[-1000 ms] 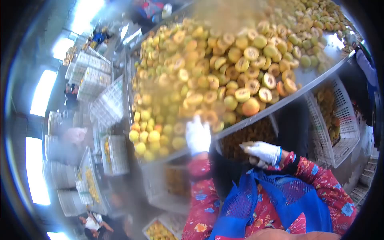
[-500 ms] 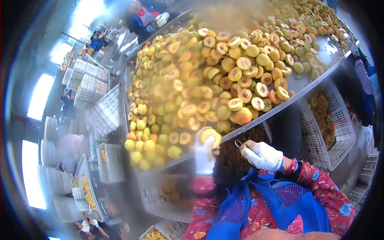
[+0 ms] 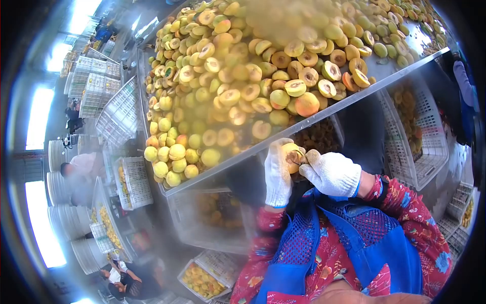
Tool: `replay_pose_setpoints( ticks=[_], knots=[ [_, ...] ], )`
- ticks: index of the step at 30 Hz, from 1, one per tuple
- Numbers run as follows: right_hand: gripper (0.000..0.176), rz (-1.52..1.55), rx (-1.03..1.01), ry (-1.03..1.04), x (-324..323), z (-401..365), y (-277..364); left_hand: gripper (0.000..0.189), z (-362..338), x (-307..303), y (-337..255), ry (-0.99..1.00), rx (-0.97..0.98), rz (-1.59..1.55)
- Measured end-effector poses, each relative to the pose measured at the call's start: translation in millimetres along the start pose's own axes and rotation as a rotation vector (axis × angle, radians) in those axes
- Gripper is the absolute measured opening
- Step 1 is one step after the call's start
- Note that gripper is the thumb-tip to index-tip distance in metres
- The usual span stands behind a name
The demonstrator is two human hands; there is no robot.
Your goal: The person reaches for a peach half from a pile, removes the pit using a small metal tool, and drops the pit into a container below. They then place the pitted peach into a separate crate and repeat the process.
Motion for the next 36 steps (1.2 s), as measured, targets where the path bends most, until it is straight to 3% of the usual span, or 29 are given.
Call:
replay_pose_setpoints(
  ticks=[4, 7, 10, 14, 17, 20, 26, 29, 31, 32, 34, 36],
  knots=[
    [0.033, 0.033, -0.004, 0.086, 11, 2, -7, 0.051, -5, -1, -4, -0.040, 0.023, 0.150],
    [0.037, 0.165, -0.125, 0.005, 20, 1, -14, 0.046, -4, -3, 6, -0.094, 0.015, 0.208],
    [0.040, 0.944, 0.445, 0.473, 24, -6, -14, 0.041, -6, 4, 6, -0.184, 0.149, 0.420],
    [0.042, 1.508, 0.464, 0.681, 39, -9, -23, 0.035, -12, 15, -10, -0.234, 0.225, 0.618],
    [0.044, 1.974, 0.598, 0.885, 55, -11, -32, 0.032, -3, 3, 16, -0.193, 0.197, 0.476],
    [0.046, 2.040, 0.605, 0.888, 64, -15, -41, 0.031, -1, 2, 28, -0.110, 0.071, 0.463],
    [0.046, 2.376, 0.514, 1.034, 68, -20, -40, 0.038, -8, 10, 12, -0.027, 0.282, 0.689],
    [0.045, 2.503, 0.433, 1.091, 74, -18, -38, 0.044, -4, 2, 33, 0.020, 0.056, 0.083],
    [0.045, 2.638, 0.430, 1.127, 78, -17, -35, 0.049, -5, 0, 38, -0.019, 0.040, 0.033],
    [0.045, 2.566, 0.455, 1.123, 82, -15, -37, 0.049, -6, 0, 36, -0.041, 0.022, -0.017],
    [0.045, 2.614, 0.264, 1.180, 83, -13, -27, 0.047, -11, -1, 36, -0.131, -0.005, -0.106],
    [0.045, 2.680, 0.207, 1.225, 79, -11, -16, 0.045, -12, -28, 57, -0.287, -0.144, -0.445]
  ],
)
Point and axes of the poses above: each hand's wrist, its own z-axis towards the middle knuckle, its own x-axis out of the palm, y = z × x, the point moved 5 cm from there along z, towards the middle knuckle, and after that the axes turned 4 degrees about y, right-handed, at the moved point
